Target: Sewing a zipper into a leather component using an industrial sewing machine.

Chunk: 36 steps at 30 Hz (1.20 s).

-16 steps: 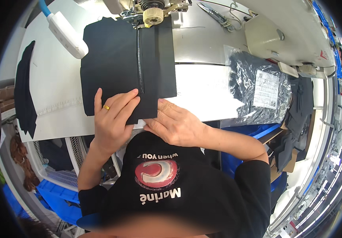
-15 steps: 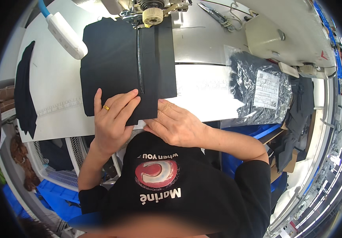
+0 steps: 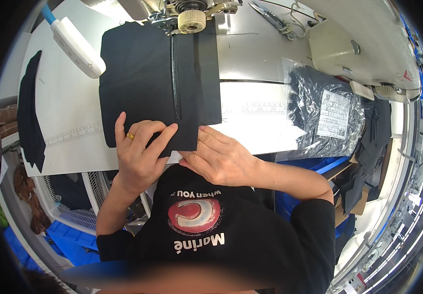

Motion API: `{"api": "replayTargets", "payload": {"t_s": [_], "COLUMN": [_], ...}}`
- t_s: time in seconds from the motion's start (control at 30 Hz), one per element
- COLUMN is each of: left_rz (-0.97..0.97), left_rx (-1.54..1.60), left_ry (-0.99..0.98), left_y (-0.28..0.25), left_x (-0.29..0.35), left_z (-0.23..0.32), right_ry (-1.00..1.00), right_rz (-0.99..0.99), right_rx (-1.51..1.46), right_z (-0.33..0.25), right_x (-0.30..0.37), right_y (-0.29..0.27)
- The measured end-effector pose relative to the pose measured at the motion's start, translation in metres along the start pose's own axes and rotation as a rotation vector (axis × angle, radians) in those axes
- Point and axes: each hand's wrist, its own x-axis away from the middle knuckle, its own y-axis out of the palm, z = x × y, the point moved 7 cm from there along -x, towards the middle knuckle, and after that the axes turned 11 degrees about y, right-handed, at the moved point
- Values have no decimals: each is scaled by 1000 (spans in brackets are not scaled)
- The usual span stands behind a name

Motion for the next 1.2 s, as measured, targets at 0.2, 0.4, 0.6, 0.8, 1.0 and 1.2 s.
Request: {"api": "replayTargets", "payload": {"t_s": [0.2, 0.4, 0.6, 0.8, 1.0, 1.2], "left_rz": [-23, -13, -10, -15, -71, -151], "left_rx": [23, -23, -19, 20, 9, -34], "left_ry": [-9, -3, -3, -6, 5, 76], "left_y": [0, -1, -1, 2, -1, 3], "left_x": [-2, -2, -2, 0, -2, -3], "left_z": [0, 1, 1, 0, 1, 5], "right_ry": [4, 9, -1, -1, -74, 13], "right_rz": [1, 13, -19, -5, -131, -25], "right_rx": [-5, 5, 14, 14, -113, -93], "right_z": [0, 1, 1, 2, -1, 26], "right_x": [0, 0, 1, 4, -7, -30], "right_y": [0, 1, 1, 5, -15, -35]}}
